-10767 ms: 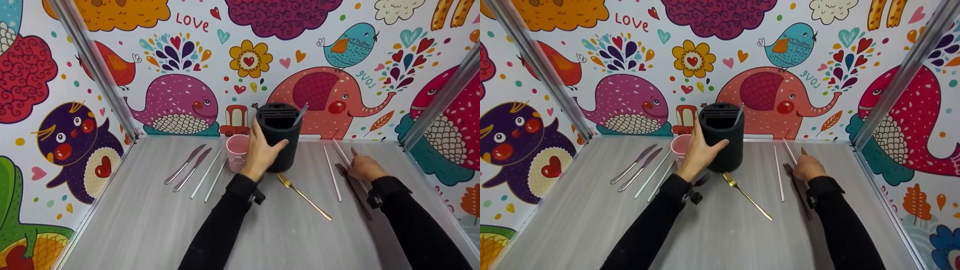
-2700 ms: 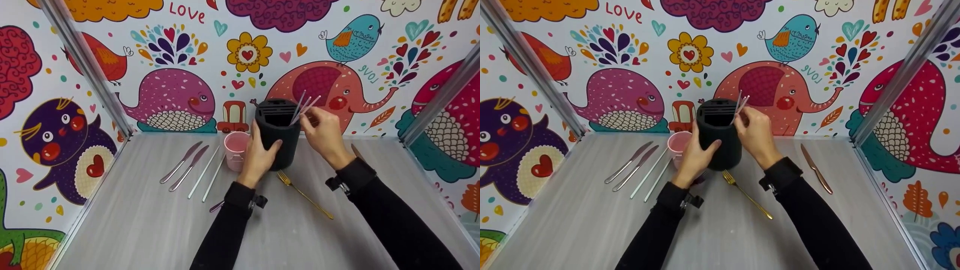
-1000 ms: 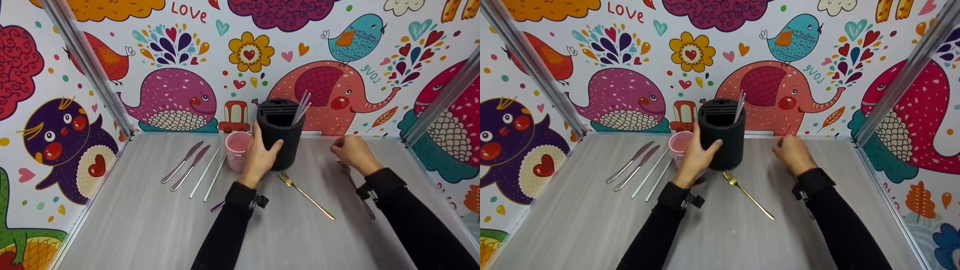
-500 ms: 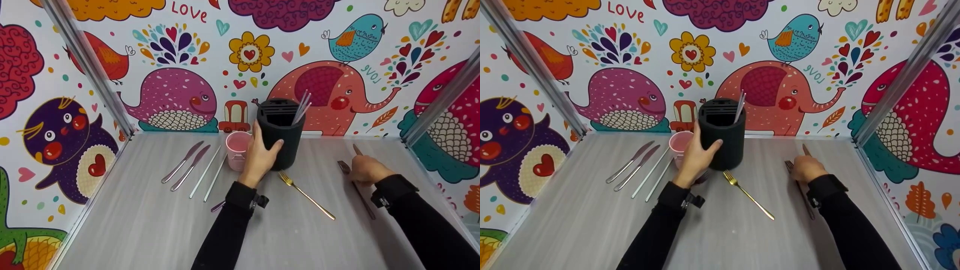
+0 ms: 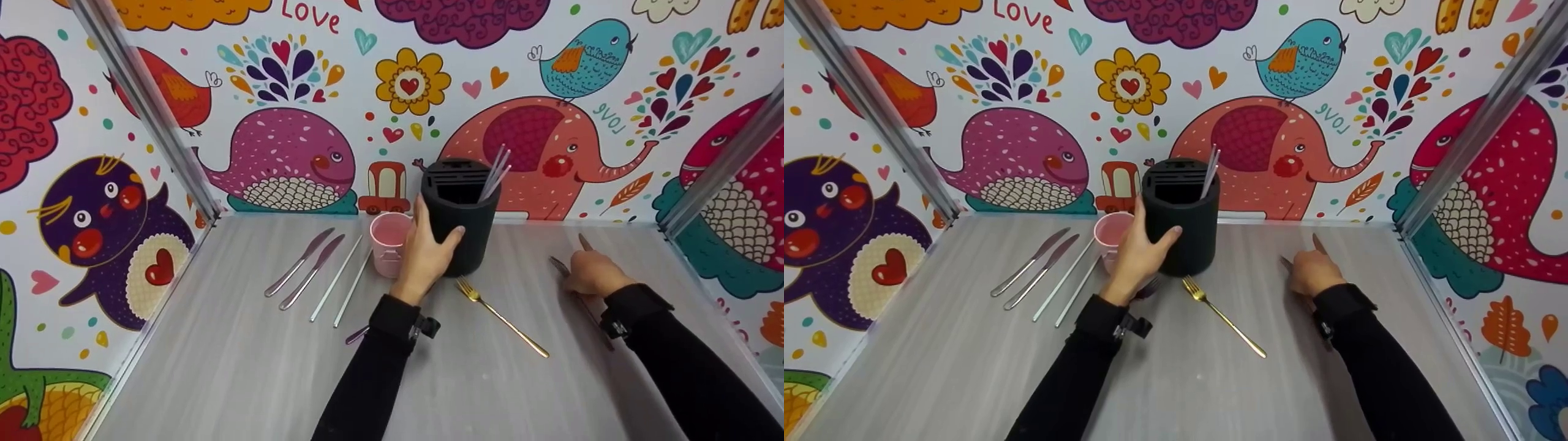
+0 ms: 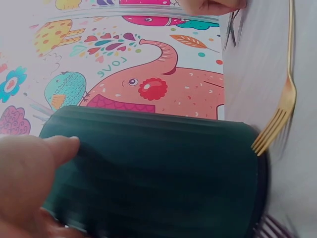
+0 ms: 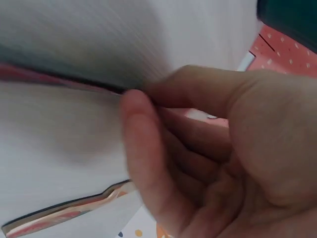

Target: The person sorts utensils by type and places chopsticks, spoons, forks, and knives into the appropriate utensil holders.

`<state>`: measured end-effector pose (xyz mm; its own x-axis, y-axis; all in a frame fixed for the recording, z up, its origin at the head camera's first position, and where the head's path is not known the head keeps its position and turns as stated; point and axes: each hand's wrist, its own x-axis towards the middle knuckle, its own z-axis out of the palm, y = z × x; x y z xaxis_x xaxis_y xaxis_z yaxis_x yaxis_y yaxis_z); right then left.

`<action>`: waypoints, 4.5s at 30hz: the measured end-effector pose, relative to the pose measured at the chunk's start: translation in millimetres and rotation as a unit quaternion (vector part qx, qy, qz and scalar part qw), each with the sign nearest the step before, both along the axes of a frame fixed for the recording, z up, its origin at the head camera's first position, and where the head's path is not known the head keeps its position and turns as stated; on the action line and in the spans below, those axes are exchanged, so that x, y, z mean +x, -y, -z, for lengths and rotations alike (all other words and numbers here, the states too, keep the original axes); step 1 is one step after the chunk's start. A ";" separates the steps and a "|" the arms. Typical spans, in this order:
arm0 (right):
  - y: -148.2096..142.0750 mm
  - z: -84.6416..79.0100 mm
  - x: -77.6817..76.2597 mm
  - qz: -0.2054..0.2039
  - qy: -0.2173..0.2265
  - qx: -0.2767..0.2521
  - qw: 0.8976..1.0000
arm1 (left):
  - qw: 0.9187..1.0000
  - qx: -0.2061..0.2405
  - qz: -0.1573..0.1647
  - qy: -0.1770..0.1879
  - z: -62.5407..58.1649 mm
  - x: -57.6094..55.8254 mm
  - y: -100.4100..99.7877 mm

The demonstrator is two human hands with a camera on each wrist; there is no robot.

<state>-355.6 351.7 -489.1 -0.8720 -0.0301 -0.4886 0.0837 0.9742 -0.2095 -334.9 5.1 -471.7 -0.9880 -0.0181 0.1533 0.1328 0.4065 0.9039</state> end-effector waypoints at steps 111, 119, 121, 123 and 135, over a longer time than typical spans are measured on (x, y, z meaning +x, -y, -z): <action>145.5 -77.5 4.6 -0.044 -0.596 -0.336 0.728 | 1.000 -0.009 -0.003 -0.019 -3.8 0.7 4.1; 132.2 -60.1 1.9 0.089 -0.484 -0.324 0.808 | 1.000 -0.006 -0.002 -0.026 -4.7 0.4 5.1; 130.5 -55.4 0.7 0.099 -0.439 -0.330 0.830 | 1.000 -0.007 -0.002 -0.026 -4.8 0.4 5.2; 129.4 -50.7 -0.8 0.096 -0.391 -0.340 0.850 | 1.000 -0.006 -0.001 -0.026 -5.3 0.5 5.5; 141.1 -18.0 -5.3 0.015 -0.238 -0.439 0.866 | 0.999 -0.033 -0.008 -0.028 -6.2 2.8 5.7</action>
